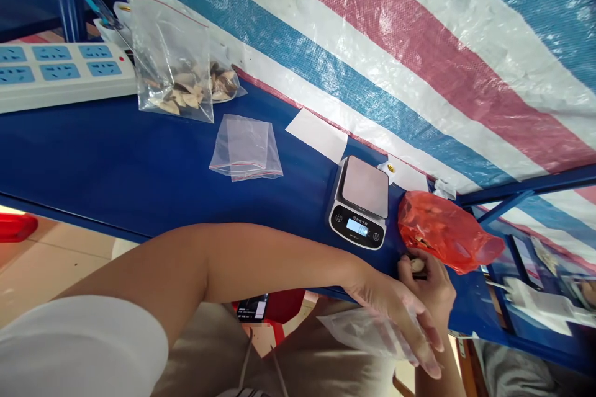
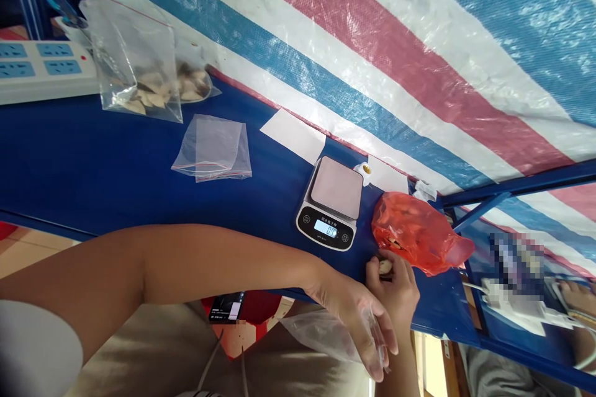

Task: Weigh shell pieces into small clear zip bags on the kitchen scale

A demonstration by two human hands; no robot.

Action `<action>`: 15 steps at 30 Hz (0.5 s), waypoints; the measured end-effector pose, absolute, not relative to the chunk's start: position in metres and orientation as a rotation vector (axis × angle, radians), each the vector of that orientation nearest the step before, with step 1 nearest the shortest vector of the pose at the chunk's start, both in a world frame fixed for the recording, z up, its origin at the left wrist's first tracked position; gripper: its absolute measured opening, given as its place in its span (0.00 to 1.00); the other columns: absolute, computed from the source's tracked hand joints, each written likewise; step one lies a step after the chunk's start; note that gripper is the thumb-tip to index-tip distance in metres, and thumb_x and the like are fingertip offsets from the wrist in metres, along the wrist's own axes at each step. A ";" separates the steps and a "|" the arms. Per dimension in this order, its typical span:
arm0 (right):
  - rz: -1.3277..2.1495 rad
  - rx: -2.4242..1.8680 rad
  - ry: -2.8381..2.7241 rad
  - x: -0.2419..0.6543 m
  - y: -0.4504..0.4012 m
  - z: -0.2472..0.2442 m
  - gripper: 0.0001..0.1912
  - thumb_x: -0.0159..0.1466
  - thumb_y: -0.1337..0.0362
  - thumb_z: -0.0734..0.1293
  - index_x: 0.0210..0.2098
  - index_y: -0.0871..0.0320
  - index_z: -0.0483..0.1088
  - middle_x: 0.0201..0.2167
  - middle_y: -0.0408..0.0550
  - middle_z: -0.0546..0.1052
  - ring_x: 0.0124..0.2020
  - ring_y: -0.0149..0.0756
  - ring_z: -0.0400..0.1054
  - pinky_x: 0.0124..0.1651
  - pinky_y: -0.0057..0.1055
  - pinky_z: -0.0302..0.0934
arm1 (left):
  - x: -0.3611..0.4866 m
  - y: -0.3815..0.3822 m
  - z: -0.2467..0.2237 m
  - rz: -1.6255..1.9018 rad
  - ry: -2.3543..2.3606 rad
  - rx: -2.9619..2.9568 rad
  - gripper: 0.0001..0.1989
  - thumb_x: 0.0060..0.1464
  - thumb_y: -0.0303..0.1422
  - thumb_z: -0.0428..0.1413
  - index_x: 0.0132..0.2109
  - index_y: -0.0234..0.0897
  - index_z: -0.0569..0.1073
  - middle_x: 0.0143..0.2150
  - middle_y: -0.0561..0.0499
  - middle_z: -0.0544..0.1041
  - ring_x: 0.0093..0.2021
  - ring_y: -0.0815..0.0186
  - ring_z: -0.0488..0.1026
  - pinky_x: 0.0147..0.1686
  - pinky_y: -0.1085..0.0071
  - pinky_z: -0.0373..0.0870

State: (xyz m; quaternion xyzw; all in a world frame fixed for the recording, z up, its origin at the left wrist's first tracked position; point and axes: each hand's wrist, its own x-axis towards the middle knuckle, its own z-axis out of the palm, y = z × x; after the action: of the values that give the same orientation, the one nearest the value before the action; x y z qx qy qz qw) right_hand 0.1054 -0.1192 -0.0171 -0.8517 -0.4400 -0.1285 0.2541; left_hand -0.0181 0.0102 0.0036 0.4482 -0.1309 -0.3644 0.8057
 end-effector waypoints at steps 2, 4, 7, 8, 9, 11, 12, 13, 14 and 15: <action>-0.253 -2.279 -1.003 0.102 -0.119 -0.013 0.18 0.59 0.50 0.69 0.38 0.58 0.79 0.33 0.52 0.81 0.36 0.45 0.74 0.42 0.40 0.67 | -0.018 0.011 0.001 -0.757 -0.270 0.943 0.36 0.29 0.16 0.70 0.49 0.39 0.71 0.43 0.55 0.77 0.45 0.70 0.77 0.51 0.70 0.75; -0.120 -2.151 -0.737 0.098 -0.116 -0.004 0.17 0.58 0.52 0.72 0.39 0.59 0.78 0.30 0.47 0.78 0.30 0.40 0.71 0.36 0.37 0.67 | -0.016 0.010 -0.004 -0.732 -0.270 0.925 0.37 0.29 0.16 0.70 0.49 0.39 0.71 0.43 0.54 0.77 0.44 0.70 0.77 0.49 0.71 0.76; 0.028 -1.802 -0.487 0.091 -0.110 0.018 0.13 0.55 0.58 0.75 0.37 0.58 0.75 0.28 0.41 0.75 0.23 0.30 0.64 0.27 0.30 0.61 | -0.012 0.008 -0.012 -0.716 -0.265 0.905 0.38 0.29 0.17 0.71 0.50 0.38 0.70 0.45 0.53 0.77 0.43 0.70 0.77 0.48 0.70 0.77; 0.050 -1.705 -0.463 0.088 -0.108 0.027 0.11 0.54 0.61 0.75 0.35 0.57 0.74 0.29 0.40 0.75 0.21 0.28 0.62 0.24 0.28 0.58 | -0.011 0.007 -0.014 -0.700 -0.265 0.909 0.38 0.29 0.17 0.71 0.51 0.38 0.70 0.45 0.52 0.77 0.43 0.70 0.77 0.47 0.69 0.78; 0.057 -1.637 -0.463 0.083 -0.106 0.036 0.10 0.53 0.63 0.74 0.34 0.57 0.74 0.28 0.39 0.74 0.20 0.27 0.61 0.23 0.27 0.56 | -0.010 0.006 -0.015 -0.680 -0.266 0.919 0.38 0.29 0.18 0.72 0.51 0.38 0.70 0.45 0.52 0.77 0.43 0.69 0.78 0.47 0.68 0.78; 0.068 -1.585 -0.500 0.071 -0.103 0.050 0.10 0.52 0.65 0.74 0.34 0.58 0.74 0.28 0.40 0.74 0.19 0.26 0.60 0.21 0.27 0.54 | -0.012 0.006 -0.015 -0.637 -0.267 0.946 0.39 0.28 0.20 0.72 0.51 0.38 0.70 0.45 0.52 0.77 0.43 0.68 0.78 0.47 0.68 0.78; 0.082 -1.588 -0.521 0.065 -0.102 0.055 0.10 0.52 0.65 0.74 0.34 0.58 0.74 0.27 0.40 0.74 0.19 0.26 0.60 0.21 0.26 0.55 | -0.013 0.007 -0.014 -0.618 -0.266 0.958 0.39 0.28 0.21 0.73 0.51 0.38 0.70 0.46 0.52 0.76 0.44 0.68 0.78 0.48 0.67 0.78; 0.100 -1.598 -0.537 0.060 -0.102 0.059 0.10 0.52 0.64 0.74 0.35 0.58 0.74 0.27 0.39 0.73 0.19 0.26 0.61 0.21 0.26 0.55 | -0.015 0.007 -0.012 -0.609 -0.259 0.974 0.39 0.29 0.22 0.73 0.52 0.38 0.70 0.46 0.52 0.76 0.44 0.68 0.77 0.50 0.67 0.78; 0.121 -1.611 -0.545 0.055 -0.103 0.060 0.11 0.53 0.64 0.75 0.35 0.58 0.74 0.26 0.39 0.73 0.19 0.26 0.61 0.21 0.26 0.56 | -0.017 0.008 -0.010 -0.600 -0.251 0.994 0.39 0.30 0.24 0.74 0.52 0.39 0.69 0.47 0.53 0.76 0.46 0.68 0.77 0.52 0.66 0.77; 0.137 -1.625 -0.549 0.051 -0.104 0.060 0.12 0.53 0.63 0.76 0.35 0.58 0.74 0.25 0.38 0.72 0.19 0.26 0.62 0.22 0.25 0.56 | -0.019 0.009 -0.009 -0.590 -0.243 1.020 0.39 0.31 0.25 0.74 0.52 0.39 0.69 0.48 0.53 0.75 0.46 0.69 0.76 0.55 0.66 0.76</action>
State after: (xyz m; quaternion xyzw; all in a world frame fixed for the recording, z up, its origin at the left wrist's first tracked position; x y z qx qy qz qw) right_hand 0.0508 -0.1043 0.0602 -0.7159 -0.2419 0.0605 0.6521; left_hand -0.0192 0.0089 -0.0088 0.4797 -0.1142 -0.2775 0.8245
